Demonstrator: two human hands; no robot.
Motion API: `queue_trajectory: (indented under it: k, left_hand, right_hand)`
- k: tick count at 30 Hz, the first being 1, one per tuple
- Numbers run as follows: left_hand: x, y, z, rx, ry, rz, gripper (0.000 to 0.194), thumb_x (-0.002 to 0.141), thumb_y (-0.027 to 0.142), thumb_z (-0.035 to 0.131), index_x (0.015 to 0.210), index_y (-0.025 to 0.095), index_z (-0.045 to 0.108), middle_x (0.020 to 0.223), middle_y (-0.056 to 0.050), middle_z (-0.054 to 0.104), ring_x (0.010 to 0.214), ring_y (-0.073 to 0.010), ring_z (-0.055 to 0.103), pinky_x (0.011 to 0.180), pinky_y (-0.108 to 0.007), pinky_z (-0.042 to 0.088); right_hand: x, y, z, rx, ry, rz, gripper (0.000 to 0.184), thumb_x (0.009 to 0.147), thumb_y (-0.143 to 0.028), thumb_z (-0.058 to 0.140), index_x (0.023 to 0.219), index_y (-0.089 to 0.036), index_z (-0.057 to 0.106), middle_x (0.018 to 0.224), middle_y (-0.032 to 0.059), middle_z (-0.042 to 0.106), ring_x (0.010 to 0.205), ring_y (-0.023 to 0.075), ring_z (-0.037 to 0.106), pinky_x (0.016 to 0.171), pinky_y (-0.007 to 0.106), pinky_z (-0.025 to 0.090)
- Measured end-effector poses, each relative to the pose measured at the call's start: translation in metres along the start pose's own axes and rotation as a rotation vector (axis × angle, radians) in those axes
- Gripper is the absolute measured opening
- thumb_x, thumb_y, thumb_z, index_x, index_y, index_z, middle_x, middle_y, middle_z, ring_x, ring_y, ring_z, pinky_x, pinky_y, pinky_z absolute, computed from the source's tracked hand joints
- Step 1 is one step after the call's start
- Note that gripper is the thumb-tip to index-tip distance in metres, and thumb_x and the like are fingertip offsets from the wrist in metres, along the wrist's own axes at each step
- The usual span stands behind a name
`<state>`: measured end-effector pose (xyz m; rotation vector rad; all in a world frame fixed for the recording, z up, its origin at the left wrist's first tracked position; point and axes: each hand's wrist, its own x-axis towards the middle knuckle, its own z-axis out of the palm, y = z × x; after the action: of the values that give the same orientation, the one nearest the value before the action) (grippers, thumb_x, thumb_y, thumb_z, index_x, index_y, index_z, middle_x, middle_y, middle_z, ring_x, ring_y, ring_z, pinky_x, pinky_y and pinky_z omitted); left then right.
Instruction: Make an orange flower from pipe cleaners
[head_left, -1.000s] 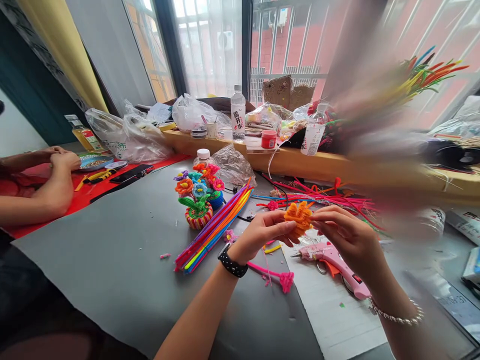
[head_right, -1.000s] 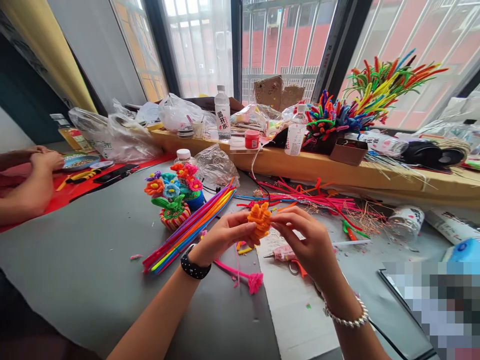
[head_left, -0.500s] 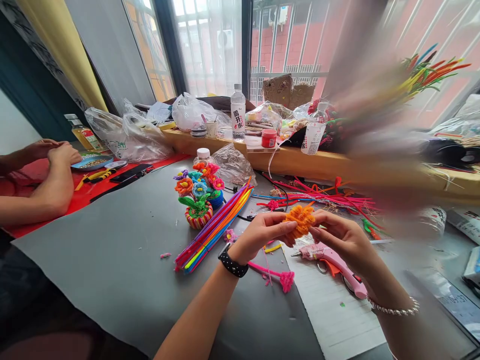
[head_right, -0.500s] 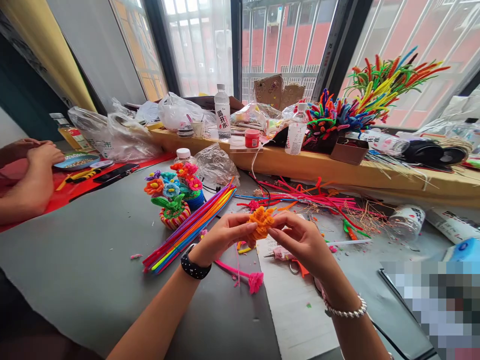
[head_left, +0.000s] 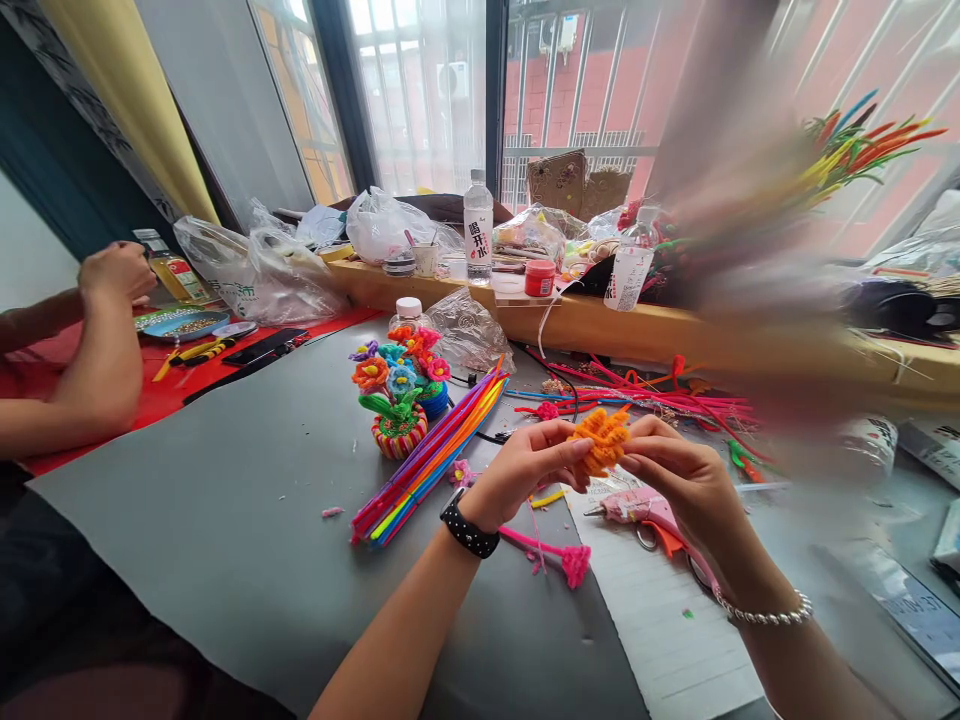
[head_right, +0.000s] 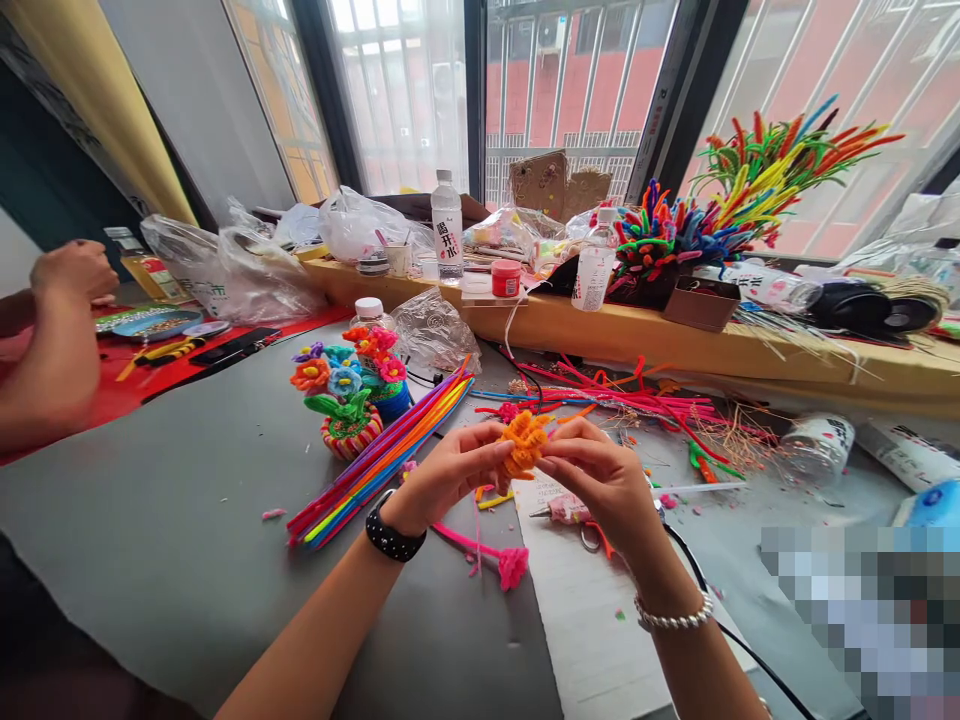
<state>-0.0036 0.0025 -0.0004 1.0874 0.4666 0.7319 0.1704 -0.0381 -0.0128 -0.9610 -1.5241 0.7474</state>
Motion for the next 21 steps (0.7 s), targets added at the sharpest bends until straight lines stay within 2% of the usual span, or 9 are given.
queue_trajectory:
  k: [7,12,15,17,19,21]
  left_hand:
    - [0.0,-0.001,0.001,-0.019,-0.015,-0.021,0.027,0.063,0.033,0.068,0.078,0.012,0.06,0.063,0.0,0.058,0.053,-0.0071,0.054,0.053,-0.019,0.04]
    - [0.001,-0.003,0.001,-0.018,0.029,0.042,0.027,0.063,0.03,0.069,0.081,0.012,0.061,0.066,0.0,0.057,0.055,-0.0063,0.052,0.056,-0.019,0.04]
    - [0.001,-0.004,0.003,0.033,0.117,0.103,0.028,0.061,0.028,0.07,0.083,0.012,0.061,0.072,-0.001,0.058,0.059,-0.0072,0.052,0.059,-0.021,0.041]
    - [0.002,-0.003,0.004,0.063,0.183,0.124,0.029,0.061,0.029,0.07,0.083,0.012,0.062,0.075,-0.002,0.059,0.061,-0.008,0.052,0.06,-0.022,0.042]
    - [0.002,-0.002,0.006,0.089,0.218,0.134,0.03,0.06,0.029,0.07,0.083,0.012,0.062,0.076,-0.003,0.06,0.062,-0.0085,0.052,0.059,-0.022,0.042]
    - [0.002,-0.002,0.006,0.133,0.22,0.143,0.031,0.06,0.03,0.07,0.083,0.011,0.062,0.074,-0.003,0.059,0.06,-0.0089,0.052,0.058,-0.022,0.042]
  right_hand:
    - [0.0,-0.003,0.007,0.052,-0.012,0.003,0.006,0.07,-0.026,0.063,0.073,-0.021,0.062,0.074,0.0018,0.051,0.073,0.0147,0.051,0.061,0.028,0.048]
    - [0.001,-0.003,0.009,0.033,-0.022,-0.002,0.006,0.073,-0.025,0.06,0.078,-0.021,0.06,0.081,0.0019,0.052,0.077,0.0144,0.052,0.064,0.028,0.047]
    - [0.0,-0.008,0.008,-0.13,0.102,-0.023,0.006,0.073,-0.024,0.06,0.078,-0.021,0.058,0.079,0.0011,0.051,0.067,0.0115,0.048,0.057,0.025,0.044]
    - [-0.001,-0.013,0.007,-0.288,0.191,-0.088,0.007,0.073,-0.023,0.061,0.079,-0.021,0.058,0.079,0.0008,0.051,0.062,0.0102,0.046,0.056,0.025,0.043]
    - [-0.001,-0.018,0.006,-0.447,0.204,-0.192,0.01,0.074,-0.021,0.06,0.084,-0.023,0.06,0.08,0.0011,0.052,0.061,0.01,0.045,0.057,0.026,0.043]
    - [0.0,-0.021,0.005,-0.573,0.143,-0.285,0.017,0.075,-0.019,0.059,0.09,-0.024,0.061,0.082,0.0018,0.053,0.061,0.0104,0.046,0.055,0.025,0.043]
